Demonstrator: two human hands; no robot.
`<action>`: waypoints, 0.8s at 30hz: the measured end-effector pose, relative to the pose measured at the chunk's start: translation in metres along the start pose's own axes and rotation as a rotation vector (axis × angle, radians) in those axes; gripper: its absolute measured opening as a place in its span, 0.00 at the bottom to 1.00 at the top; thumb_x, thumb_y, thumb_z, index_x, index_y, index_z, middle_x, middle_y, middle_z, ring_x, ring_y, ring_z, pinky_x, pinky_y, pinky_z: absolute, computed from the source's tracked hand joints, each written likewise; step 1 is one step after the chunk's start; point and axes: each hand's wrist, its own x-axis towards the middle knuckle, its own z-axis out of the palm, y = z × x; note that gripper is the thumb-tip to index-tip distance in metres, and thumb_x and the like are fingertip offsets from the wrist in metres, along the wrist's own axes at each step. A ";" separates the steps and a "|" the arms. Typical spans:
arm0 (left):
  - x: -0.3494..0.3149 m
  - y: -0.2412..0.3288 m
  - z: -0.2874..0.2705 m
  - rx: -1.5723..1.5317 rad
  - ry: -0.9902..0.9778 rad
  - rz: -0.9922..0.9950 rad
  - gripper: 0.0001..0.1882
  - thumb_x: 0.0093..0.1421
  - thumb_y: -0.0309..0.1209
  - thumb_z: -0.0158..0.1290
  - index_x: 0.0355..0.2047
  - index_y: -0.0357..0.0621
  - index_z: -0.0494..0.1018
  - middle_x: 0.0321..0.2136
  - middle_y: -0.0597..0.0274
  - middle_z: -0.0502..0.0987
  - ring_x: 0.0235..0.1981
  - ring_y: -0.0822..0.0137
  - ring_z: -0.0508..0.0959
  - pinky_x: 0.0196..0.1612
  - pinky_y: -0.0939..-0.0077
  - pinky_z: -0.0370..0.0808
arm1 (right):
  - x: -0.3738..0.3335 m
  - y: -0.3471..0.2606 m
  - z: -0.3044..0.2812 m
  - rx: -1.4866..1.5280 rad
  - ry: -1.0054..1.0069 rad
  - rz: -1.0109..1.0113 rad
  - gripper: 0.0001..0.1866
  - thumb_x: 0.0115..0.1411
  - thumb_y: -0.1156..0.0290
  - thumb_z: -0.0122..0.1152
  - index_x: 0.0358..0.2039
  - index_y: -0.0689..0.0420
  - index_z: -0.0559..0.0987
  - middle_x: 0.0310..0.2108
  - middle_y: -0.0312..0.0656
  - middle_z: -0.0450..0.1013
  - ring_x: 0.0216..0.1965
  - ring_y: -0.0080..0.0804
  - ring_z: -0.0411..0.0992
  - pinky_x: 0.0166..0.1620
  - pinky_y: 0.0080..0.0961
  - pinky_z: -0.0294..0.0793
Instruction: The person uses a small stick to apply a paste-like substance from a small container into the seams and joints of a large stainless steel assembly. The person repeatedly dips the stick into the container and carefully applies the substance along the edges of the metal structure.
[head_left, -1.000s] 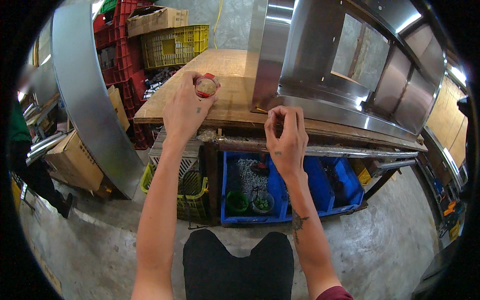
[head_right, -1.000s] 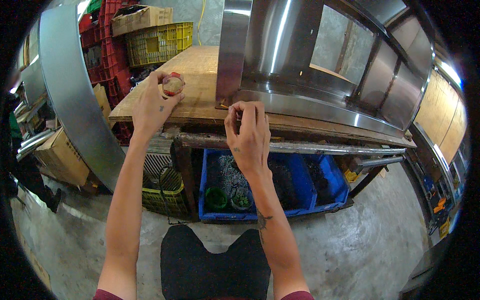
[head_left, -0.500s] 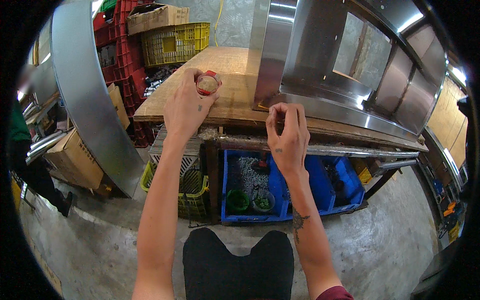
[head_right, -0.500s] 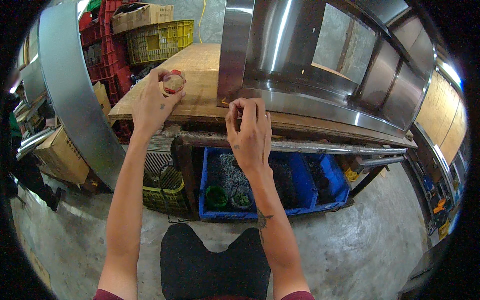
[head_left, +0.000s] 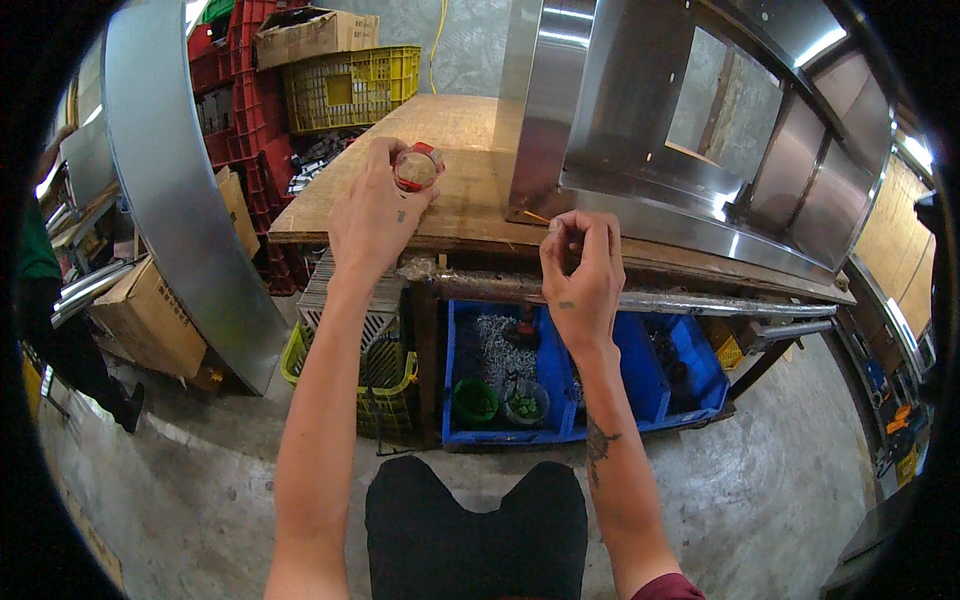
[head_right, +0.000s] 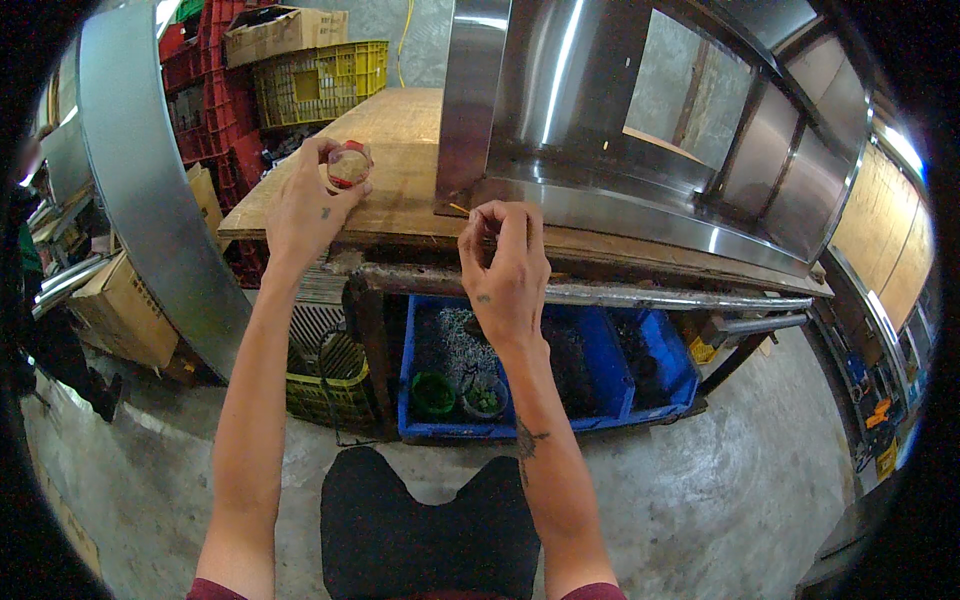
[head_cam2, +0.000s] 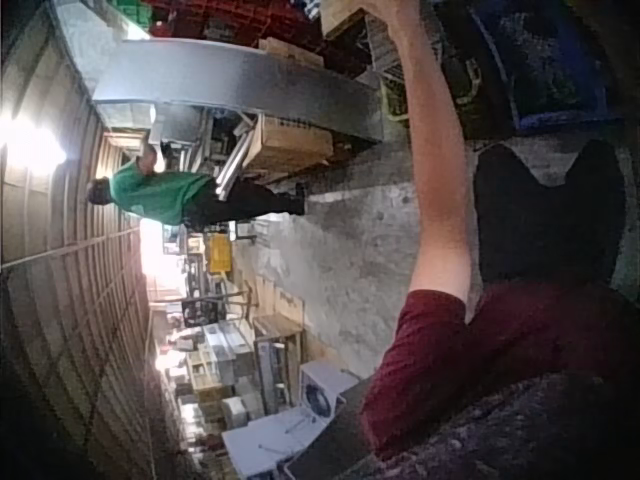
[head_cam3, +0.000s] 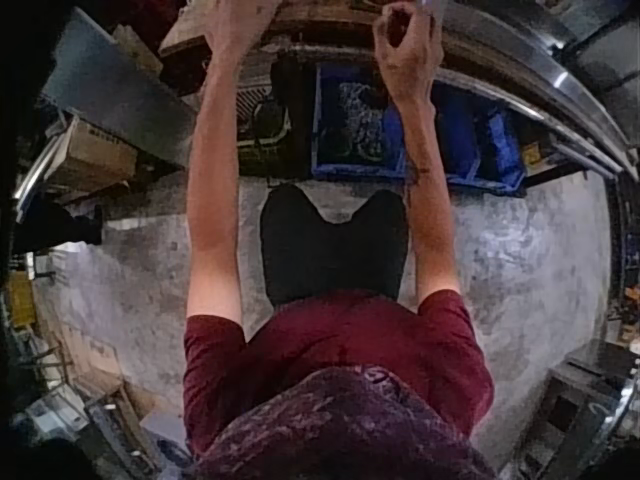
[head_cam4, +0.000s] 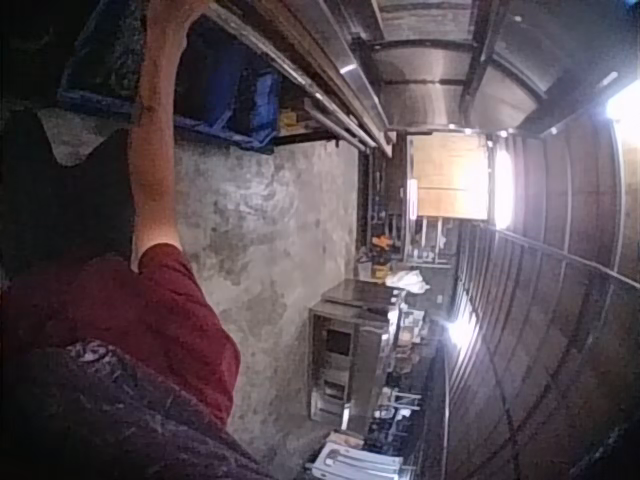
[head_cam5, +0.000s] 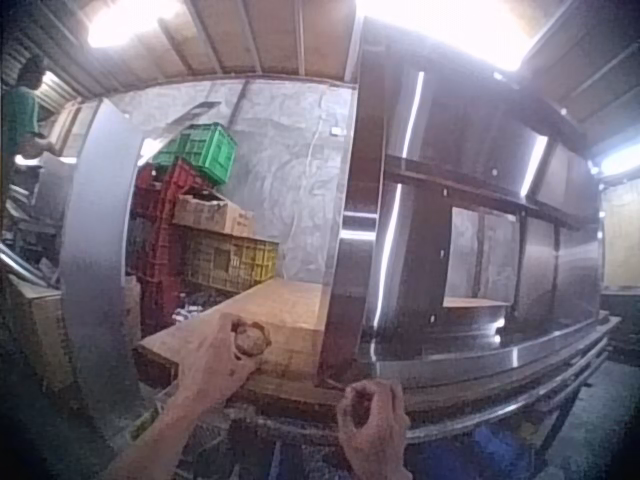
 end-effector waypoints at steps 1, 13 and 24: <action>0.000 0.001 0.000 -0.002 -0.004 -0.001 0.32 0.65 0.44 0.72 0.63 0.50 0.72 0.55 0.49 0.87 0.56 0.39 0.86 0.54 0.44 0.81 | 0.000 0.000 -0.001 0.008 0.002 0.008 0.08 0.70 0.79 0.71 0.46 0.60 0.79 0.44 0.49 0.77 0.39 0.46 0.83 0.41 0.38 0.85; 0.001 -0.001 -0.001 -0.024 -0.028 -0.019 0.34 0.63 0.44 0.73 0.65 0.49 0.72 0.59 0.49 0.85 0.60 0.41 0.84 0.60 0.48 0.79 | 0.003 0.001 0.003 -0.062 -0.085 -0.072 0.08 0.69 0.72 0.73 0.44 0.55 0.82 0.43 0.42 0.79 0.41 0.47 0.79 0.48 0.43 0.72; 0.001 0.001 -0.002 -0.018 -0.047 -0.044 0.35 0.64 0.45 0.73 0.65 0.49 0.71 0.59 0.49 0.86 0.61 0.40 0.84 0.60 0.47 0.79 | 0.004 -0.003 0.004 -0.116 -0.087 -0.106 0.07 0.69 0.71 0.72 0.43 0.54 0.82 0.42 0.41 0.79 0.41 0.47 0.80 0.48 0.45 0.72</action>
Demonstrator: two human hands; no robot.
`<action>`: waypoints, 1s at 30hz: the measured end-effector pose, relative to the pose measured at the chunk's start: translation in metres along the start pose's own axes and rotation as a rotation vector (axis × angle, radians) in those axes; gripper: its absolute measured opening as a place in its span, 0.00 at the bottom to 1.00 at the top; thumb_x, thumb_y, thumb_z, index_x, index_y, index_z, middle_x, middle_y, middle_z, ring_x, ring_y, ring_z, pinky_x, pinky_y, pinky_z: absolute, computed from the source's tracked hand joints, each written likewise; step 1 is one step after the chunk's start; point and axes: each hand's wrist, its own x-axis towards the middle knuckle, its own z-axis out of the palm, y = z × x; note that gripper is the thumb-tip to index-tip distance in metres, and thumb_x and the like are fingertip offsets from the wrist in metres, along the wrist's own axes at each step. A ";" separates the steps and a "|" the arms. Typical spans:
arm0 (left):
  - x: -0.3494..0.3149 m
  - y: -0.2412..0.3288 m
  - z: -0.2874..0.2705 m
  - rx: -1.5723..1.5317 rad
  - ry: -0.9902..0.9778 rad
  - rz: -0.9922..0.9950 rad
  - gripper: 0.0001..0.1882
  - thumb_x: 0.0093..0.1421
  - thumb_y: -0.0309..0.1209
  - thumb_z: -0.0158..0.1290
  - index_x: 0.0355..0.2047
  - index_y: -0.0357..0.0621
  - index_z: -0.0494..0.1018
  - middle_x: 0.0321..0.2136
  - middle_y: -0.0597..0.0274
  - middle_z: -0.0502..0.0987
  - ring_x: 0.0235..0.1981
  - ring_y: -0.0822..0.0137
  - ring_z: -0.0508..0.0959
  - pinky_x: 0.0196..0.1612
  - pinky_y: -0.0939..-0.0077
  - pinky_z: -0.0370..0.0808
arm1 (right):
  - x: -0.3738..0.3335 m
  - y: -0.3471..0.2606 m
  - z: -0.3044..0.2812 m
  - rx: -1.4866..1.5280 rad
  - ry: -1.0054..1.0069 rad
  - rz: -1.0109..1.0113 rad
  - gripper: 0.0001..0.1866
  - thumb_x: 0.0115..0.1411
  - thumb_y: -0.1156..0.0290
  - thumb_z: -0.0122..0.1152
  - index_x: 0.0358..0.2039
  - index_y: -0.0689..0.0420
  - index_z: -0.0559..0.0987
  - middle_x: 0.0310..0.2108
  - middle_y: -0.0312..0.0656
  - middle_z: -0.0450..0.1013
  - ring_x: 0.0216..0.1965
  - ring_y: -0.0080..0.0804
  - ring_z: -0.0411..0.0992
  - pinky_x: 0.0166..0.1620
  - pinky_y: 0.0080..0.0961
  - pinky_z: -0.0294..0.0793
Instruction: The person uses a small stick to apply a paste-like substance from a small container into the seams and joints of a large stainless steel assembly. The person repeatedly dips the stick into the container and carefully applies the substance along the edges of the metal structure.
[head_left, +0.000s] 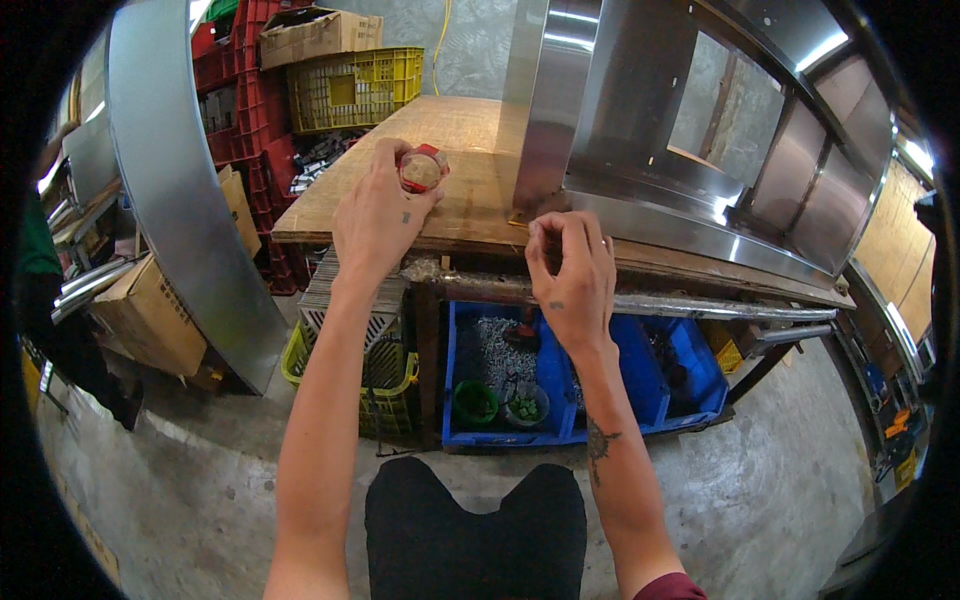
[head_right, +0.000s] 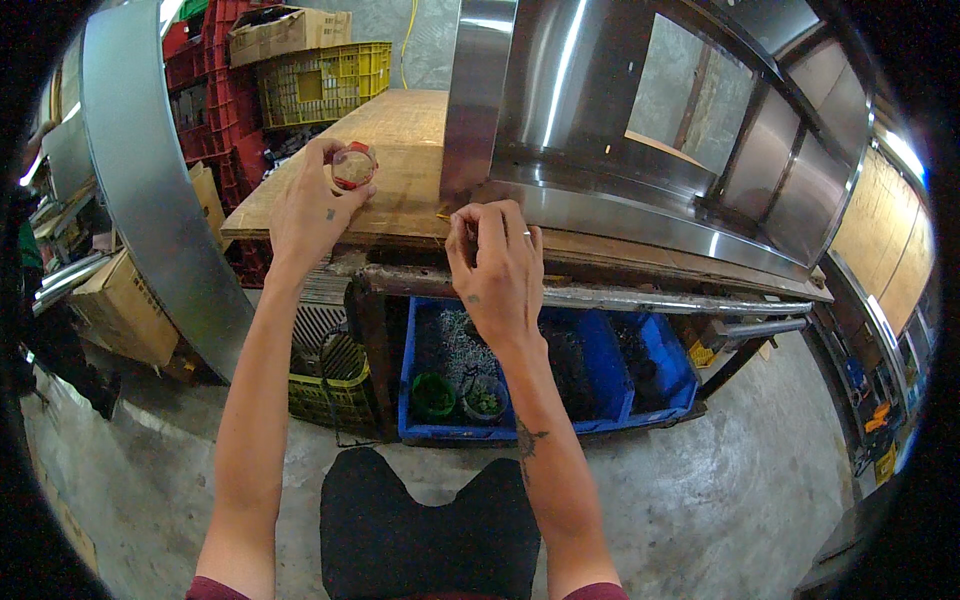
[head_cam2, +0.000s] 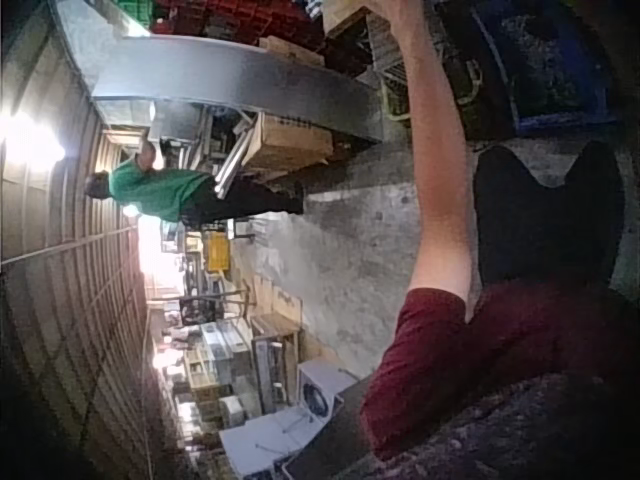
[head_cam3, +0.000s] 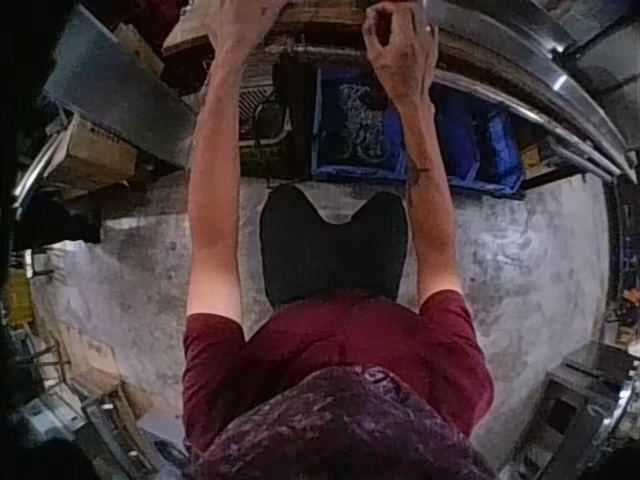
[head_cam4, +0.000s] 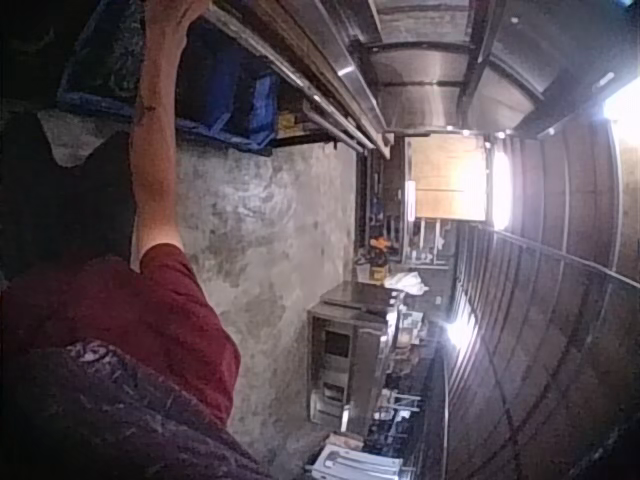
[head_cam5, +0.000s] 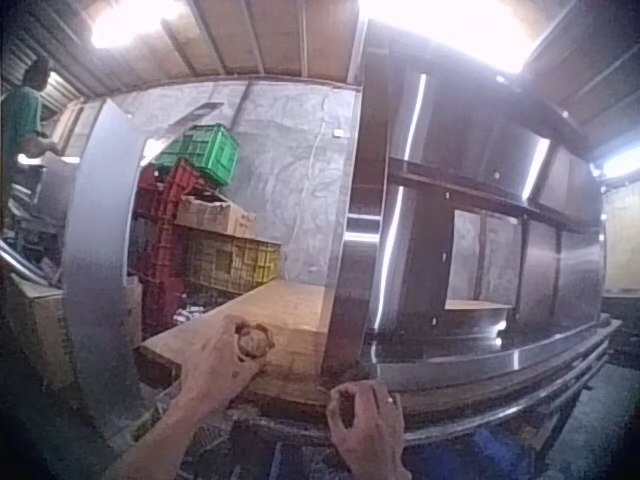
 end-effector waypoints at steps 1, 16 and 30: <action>0.000 0.000 -0.001 0.001 -0.005 -0.005 0.35 0.64 0.45 0.73 0.65 0.49 0.71 0.59 0.49 0.86 0.61 0.40 0.84 0.61 0.47 0.79 | 0.000 0.000 0.001 0.004 -0.002 0.001 0.07 0.69 0.72 0.72 0.43 0.54 0.82 0.42 0.41 0.79 0.41 0.48 0.80 0.48 0.45 0.72; -0.001 -0.002 0.002 0.043 0.049 0.041 0.33 0.64 0.43 0.73 0.64 0.50 0.72 0.57 0.50 0.87 0.57 0.40 0.85 0.55 0.45 0.81 | -0.001 0.002 0.000 0.057 0.005 0.025 0.08 0.69 0.73 0.72 0.45 0.55 0.81 0.42 0.42 0.78 0.40 0.47 0.80 0.47 0.43 0.74; 0.007 -0.016 0.012 0.050 0.040 0.053 0.33 0.65 0.42 0.72 0.65 0.48 0.72 0.56 0.46 0.86 0.58 0.37 0.84 0.57 0.48 0.80 | -0.011 0.007 -0.011 0.625 0.162 0.439 0.07 0.80 0.70 0.66 0.49 0.60 0.79 0.39 0.37 0.75 0.35 0.21 0.72 0.40 0.24 0.75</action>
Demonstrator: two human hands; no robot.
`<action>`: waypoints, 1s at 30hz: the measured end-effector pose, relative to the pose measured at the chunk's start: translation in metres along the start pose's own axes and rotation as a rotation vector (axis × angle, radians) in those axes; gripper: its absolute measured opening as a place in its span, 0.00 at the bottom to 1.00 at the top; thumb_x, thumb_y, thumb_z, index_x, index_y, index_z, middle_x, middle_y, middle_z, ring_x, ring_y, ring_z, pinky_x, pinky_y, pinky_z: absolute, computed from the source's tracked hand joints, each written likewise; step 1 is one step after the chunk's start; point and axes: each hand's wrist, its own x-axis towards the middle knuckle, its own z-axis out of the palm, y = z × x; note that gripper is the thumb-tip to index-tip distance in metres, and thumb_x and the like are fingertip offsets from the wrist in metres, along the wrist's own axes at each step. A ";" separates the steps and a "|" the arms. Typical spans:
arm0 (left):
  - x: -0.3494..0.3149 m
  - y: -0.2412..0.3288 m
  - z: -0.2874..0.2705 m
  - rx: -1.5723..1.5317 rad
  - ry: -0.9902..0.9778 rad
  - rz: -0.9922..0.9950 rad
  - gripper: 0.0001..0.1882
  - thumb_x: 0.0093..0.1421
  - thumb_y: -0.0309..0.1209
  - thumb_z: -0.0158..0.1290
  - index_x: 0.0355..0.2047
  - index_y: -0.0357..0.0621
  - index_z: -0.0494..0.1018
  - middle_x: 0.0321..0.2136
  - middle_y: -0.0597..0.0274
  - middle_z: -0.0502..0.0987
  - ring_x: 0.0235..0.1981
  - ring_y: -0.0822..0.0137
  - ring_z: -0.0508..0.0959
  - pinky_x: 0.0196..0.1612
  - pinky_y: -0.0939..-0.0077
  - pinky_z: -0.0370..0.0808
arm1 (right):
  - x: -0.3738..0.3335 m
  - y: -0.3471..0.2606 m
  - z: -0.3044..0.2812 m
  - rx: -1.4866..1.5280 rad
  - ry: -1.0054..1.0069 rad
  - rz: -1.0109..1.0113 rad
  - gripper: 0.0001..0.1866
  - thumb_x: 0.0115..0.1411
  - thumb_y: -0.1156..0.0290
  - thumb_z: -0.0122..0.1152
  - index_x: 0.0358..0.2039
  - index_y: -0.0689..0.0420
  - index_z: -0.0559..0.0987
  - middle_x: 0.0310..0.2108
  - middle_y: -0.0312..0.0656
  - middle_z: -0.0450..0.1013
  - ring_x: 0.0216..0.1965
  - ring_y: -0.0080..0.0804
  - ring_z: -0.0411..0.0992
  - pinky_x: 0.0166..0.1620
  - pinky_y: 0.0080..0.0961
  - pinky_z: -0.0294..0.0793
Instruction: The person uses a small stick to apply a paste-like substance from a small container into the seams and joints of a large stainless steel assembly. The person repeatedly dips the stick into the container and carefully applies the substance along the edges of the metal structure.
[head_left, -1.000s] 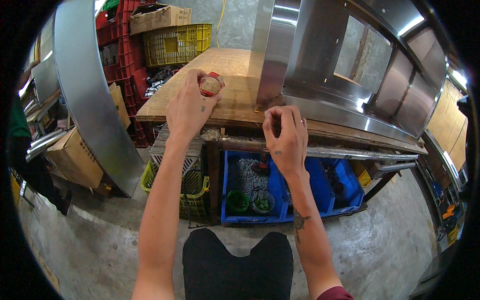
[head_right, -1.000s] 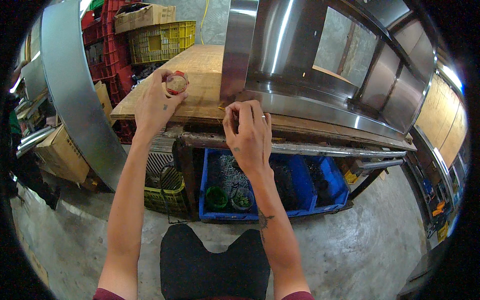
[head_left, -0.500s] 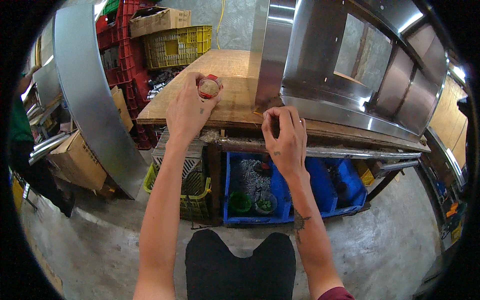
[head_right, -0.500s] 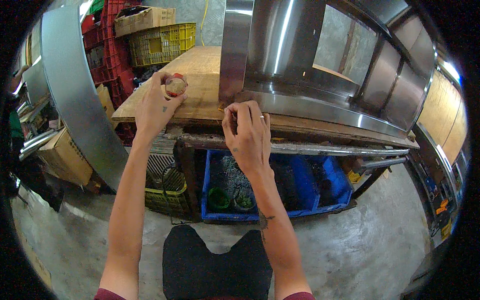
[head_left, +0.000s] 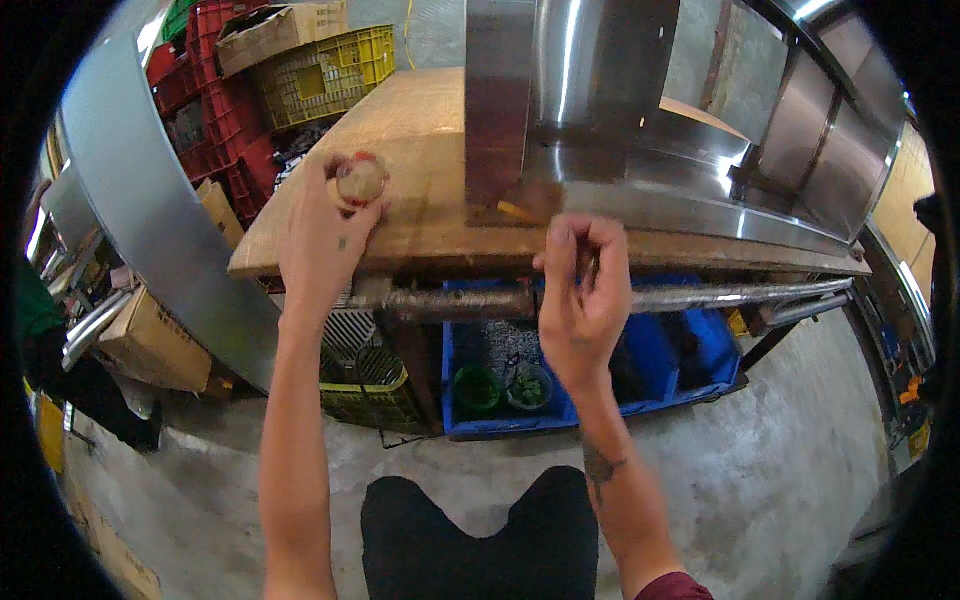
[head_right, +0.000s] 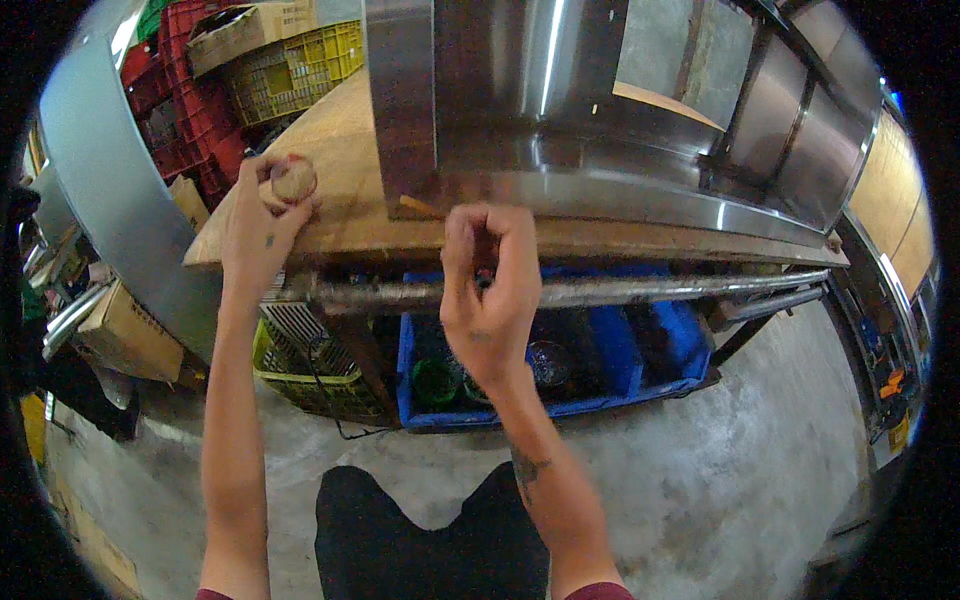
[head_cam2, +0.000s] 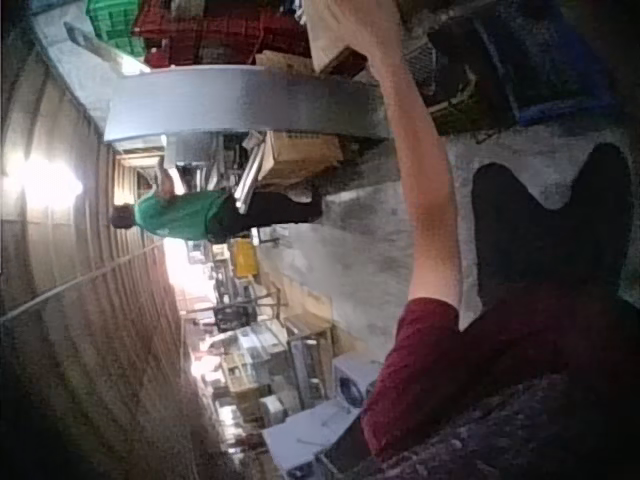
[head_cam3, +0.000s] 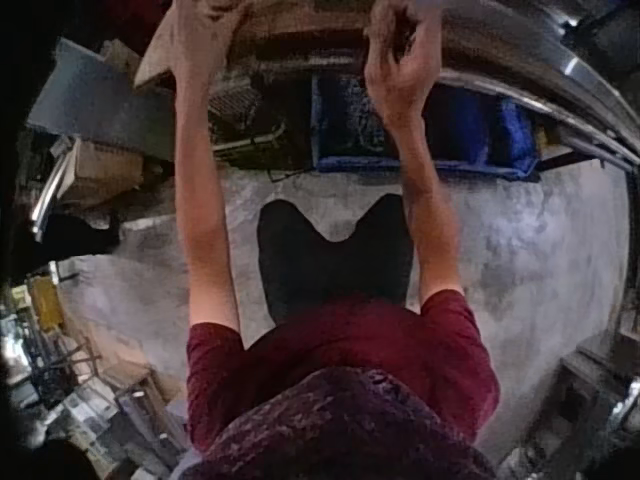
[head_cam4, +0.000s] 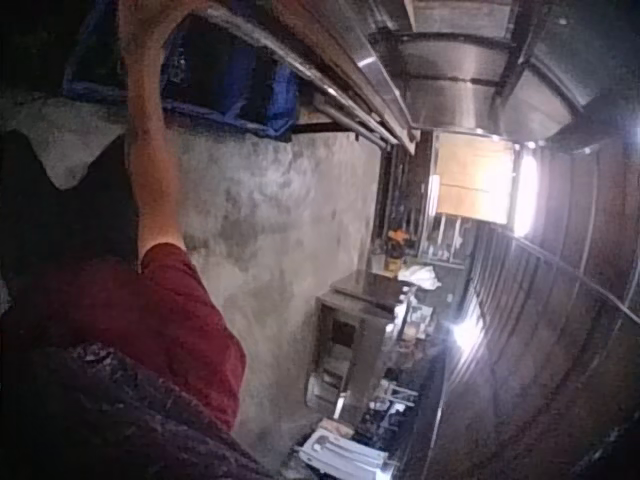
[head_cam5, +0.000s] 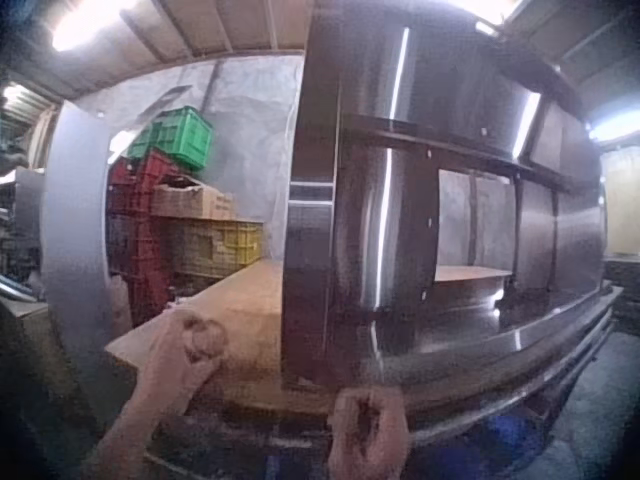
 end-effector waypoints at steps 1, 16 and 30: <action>-0.002 -0.001 0.002 -0.030 -0.013 -0.010 0.32 0.65 0.41 0.72 0.65 0.47 0.72 0.55 0.46 0.86 0.58 0.39 0.85 0.56 0.49 0.80 | -0.003 -0.010 -0.002 0.018 -0.013 0.084 0.07 0.81 0.70 0.65 0.50 0.60 0.78 0.39 0.36 0.74 0.36 0.21 0.73 0.41 0.23 0.75; 0.003 0.093 -0.099 -0.380 -0.153 -0.362 0.31 0.67 0.31 0.74 0.66 0.42 0.72 0.47 0.54 0.84 0.41 0.62 0.86 0.46 0.65 0.83 | 0.038 -0.241 -0.074 0.123 0.025 1.225 0.13 0.81 0.64 0.66 0.54 0.61 0.78 0.41 0.37 0.80 0.38 0.22 0.77 0.44 0.24 0.77; -0.057 0.442 -0.303 -0.528 -0.628 -0.587 0.36 0.63 0.29 0.77 0.67 0.47 0.71 0.44 0.54 0.87 0.38 0.64 0.88 0.42 0.67 0.86 | 0.179 -0.485 -0.238 0.338 0.411 1.177 0.07 0.78 0.77 0.65 0.52 0.59 0.77 0.45 0.39 0.79 0.45 0.28 0.81 0.49 0.26 0.81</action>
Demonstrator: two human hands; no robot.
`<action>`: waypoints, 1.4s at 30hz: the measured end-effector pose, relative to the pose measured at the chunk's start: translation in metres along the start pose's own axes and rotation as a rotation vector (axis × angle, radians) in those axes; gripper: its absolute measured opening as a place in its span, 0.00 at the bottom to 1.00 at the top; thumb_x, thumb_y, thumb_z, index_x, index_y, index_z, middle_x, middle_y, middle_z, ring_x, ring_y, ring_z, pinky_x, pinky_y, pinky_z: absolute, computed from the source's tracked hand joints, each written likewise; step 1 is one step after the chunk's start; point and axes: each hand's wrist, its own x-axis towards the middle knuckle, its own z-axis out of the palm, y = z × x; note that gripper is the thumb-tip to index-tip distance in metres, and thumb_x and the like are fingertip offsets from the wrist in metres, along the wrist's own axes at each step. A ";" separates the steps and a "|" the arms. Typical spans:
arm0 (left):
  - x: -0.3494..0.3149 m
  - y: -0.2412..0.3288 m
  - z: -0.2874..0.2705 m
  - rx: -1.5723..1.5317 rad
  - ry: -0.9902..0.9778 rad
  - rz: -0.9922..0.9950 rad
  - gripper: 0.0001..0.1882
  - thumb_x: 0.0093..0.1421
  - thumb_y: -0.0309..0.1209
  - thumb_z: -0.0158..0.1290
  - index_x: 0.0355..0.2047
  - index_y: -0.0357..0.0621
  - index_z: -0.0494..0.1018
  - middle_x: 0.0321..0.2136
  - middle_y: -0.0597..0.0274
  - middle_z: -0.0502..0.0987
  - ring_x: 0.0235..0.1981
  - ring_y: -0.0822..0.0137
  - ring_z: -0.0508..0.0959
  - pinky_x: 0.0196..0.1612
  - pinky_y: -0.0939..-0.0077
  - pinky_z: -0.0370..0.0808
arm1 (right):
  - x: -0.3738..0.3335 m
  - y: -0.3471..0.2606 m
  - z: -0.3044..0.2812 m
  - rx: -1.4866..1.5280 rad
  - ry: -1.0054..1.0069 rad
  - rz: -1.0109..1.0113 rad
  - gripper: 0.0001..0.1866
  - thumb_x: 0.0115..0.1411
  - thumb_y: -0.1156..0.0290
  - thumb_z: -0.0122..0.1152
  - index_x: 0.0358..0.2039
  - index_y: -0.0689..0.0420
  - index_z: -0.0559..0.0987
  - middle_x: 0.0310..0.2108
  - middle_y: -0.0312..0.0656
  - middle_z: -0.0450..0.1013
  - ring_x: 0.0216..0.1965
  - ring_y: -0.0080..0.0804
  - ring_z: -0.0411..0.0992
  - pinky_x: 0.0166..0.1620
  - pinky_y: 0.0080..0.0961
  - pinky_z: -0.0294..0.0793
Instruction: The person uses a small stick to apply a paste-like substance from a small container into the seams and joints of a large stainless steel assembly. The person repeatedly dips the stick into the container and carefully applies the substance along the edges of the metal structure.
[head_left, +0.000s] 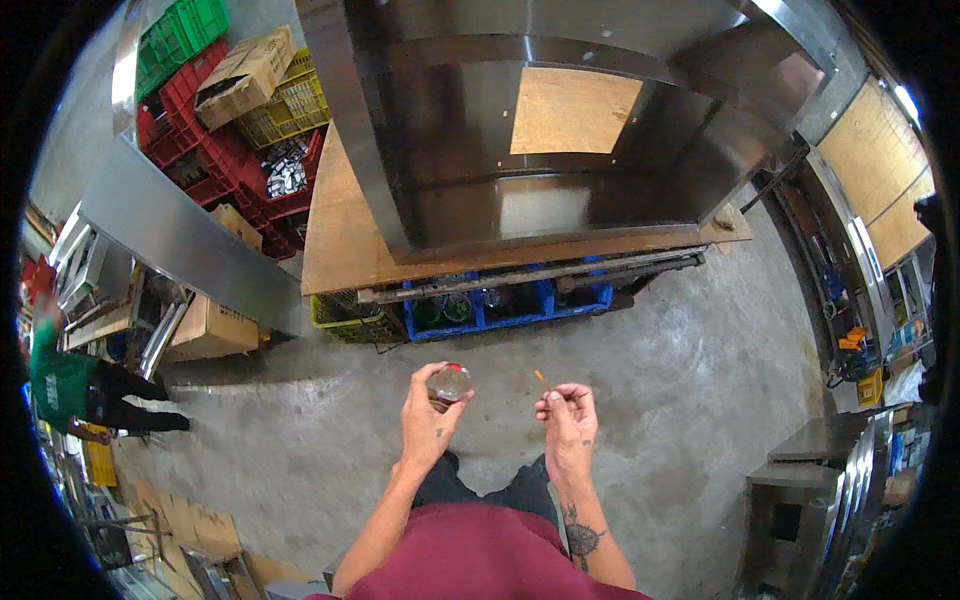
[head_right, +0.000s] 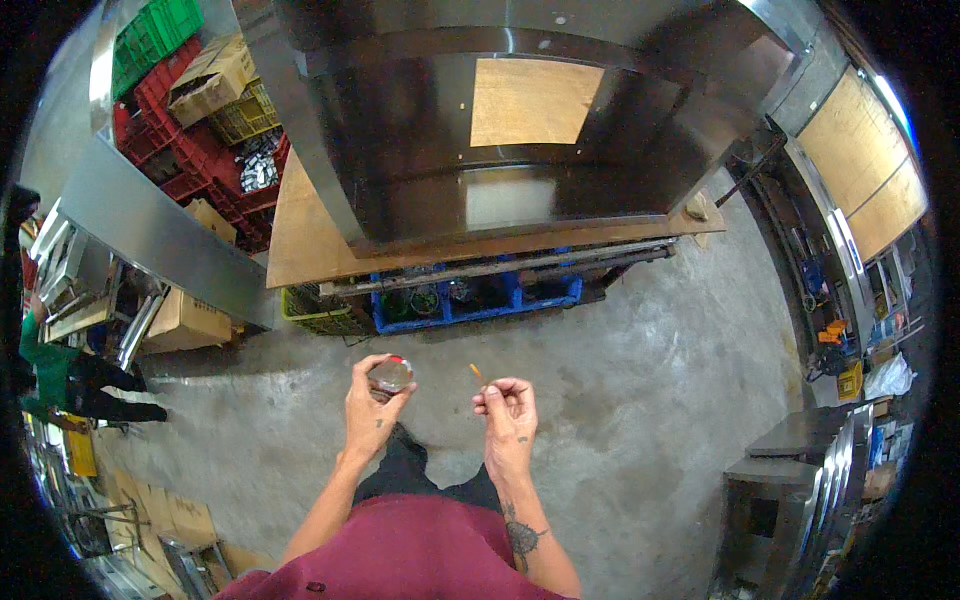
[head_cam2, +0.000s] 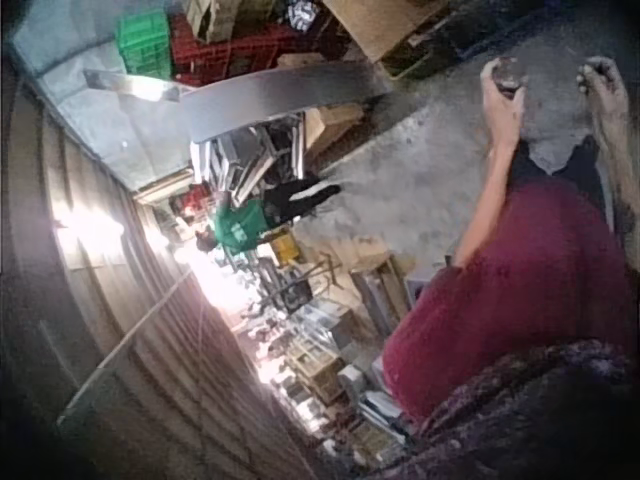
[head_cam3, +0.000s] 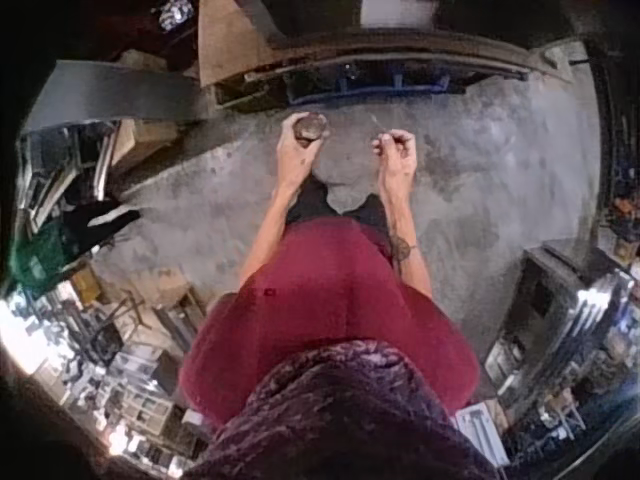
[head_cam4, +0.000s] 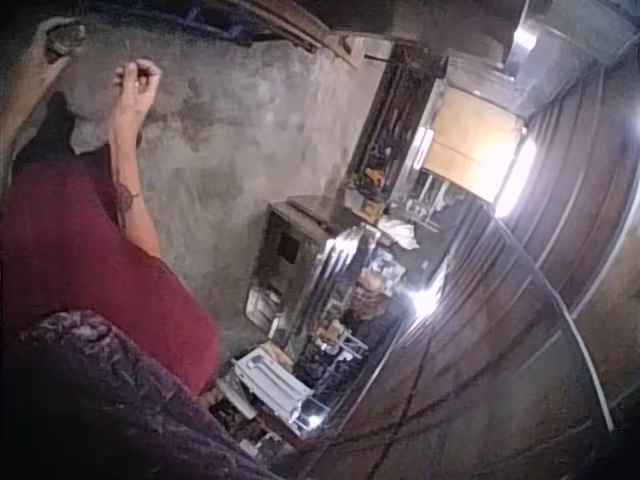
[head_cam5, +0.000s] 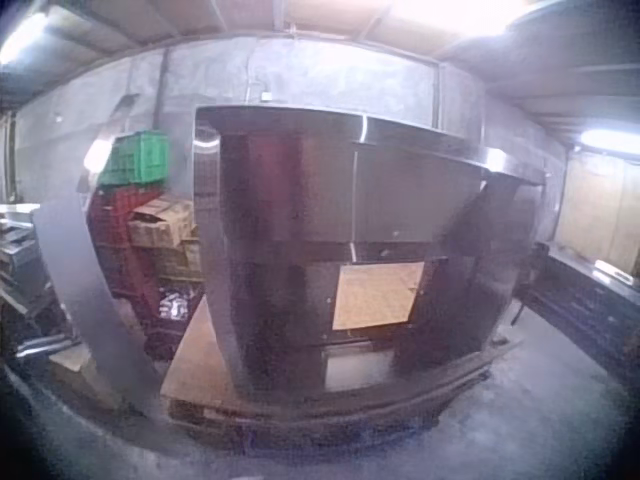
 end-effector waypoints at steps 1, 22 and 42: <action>-0.011 0.010 0.016 0.008 -0.013 0.028 0.37 0.62 0.29 0.77 0.67 0.47 0.71 0.44 0.54 0.87 0.39 0.64 0.88 0.42 0.67 0.86 | -0.003 -0.016 -0.012 -0.011 0.018 -0.024 0.07 0.77 0.77 0.65 0.52 0.58 0.77 0.44 0.38 0.78 0.44 0.27 0.80 0.49 0.26 0.80; -0.059 0.200 0.361 -0.144 -0.254 0.241 0.34 0.64 0.30 0.77 0.66 0.47 0.71 0.47 0.60 0.85 0.41 0.69 0.86 0.44 0.69 0.86 | 0.060 -0.281 -0.299 -0.091 0.212 -0.467 0.12 0.79 0.76 0.62 0.59 0.67 0.80 0.49 0.43 0.82 0.50 0.27 0.81 0.56 0.28 0.85; 0.171 0.367 0.599 -0.115 -0.406 0.528 0.36 0.59 0.23 0.76 0.67 0.43 0.74 0.55 0.55 0.83 0.40 0.66 0.85 0.42 0.70 0.86 | 0.350 -0.457 -0.286 -0.989 0.154 -0.981 0.11 0.66 0.79 0.79 0.48 0.58 0.90 0.42 0.41 0.79 0.36 0.30 0.78 0.37 0.26 0.78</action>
